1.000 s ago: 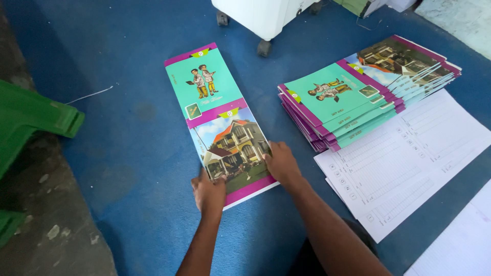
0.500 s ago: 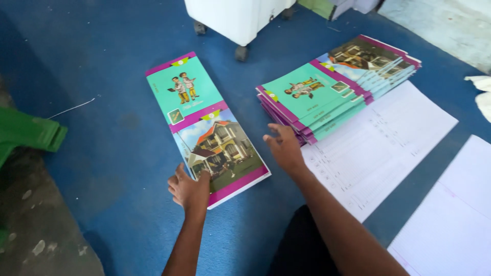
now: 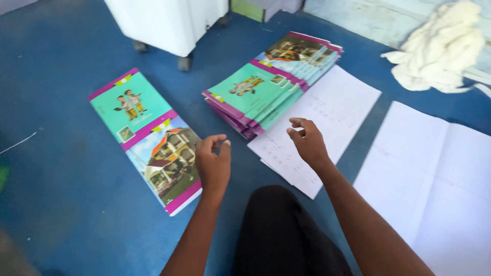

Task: The person assembles books by inserting loose sheets of paper into book covers. They sit on the floor, pick up a cover, insert a stack of pages, and place the finished book on a growing pile.

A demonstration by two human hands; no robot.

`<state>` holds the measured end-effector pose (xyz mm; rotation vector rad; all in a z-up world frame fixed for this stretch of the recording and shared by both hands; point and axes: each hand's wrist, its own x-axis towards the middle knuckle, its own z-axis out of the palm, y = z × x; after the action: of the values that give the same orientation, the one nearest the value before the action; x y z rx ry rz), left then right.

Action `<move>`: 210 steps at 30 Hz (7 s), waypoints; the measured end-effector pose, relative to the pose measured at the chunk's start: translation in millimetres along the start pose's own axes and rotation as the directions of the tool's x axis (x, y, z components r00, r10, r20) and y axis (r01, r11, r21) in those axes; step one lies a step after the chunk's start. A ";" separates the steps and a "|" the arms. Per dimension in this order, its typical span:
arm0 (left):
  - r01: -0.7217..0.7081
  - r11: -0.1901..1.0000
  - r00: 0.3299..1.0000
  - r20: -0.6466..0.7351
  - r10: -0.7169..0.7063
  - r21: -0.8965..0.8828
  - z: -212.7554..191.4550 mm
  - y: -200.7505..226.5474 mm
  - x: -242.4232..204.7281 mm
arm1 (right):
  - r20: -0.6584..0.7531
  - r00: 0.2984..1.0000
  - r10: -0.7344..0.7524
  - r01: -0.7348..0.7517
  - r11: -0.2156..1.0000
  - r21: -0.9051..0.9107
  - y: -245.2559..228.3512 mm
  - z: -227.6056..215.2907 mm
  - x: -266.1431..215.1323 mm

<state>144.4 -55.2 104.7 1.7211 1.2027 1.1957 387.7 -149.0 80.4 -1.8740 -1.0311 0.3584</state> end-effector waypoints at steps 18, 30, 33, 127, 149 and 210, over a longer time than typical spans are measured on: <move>0.000 0.988 0.474 0.870 0.137 -0.155 203.0 54.3 -128.7 | -0.126 0.961 0.245 -0.275 0.890 -0.364 108.9 -177.2 -131.0; -0.581 0.773 0.166 0.892 0.421 -0.256 231.9 44.4 -197.1 | -0.262 0.863 0.433 -0.475 0.515 -0.714 165.5 -212.1 -216.9; -0.596 0.758 0.119 0.904 0.410 -0.266 232.6 37.3 -200.4 | -0.231 0.870 0.435 -0.456 0.533 -0.713 174.8 -210.5 -233.1; 0.437 0.894 -0.028 0.995 -0.097 0.099 223.4 131.3 -264.8 | -0.735 0.508 0.450 -0.859 0.326 -0.394 155.1 -531.6 -359.2; 0.525 0.846 -0.317 0.944 0.098 0.089 284.2 307.7 -354.1 | -0.680 0.326 0.657 -0.912 0.408 -0.043 127.0 -510.3 -354.4; -0.267 0.908 0.537 0.832 -0.137 0.322 249.0 38.9 -212.7 | -0.447 0.551 0.705 -0.733 0.665 0.144 129.6 -402.5 -234.1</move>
<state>361.9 -279.5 -0.7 2.2636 0.7657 -0.0264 559.8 -596.4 141.6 -2.2276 0.1247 0.3088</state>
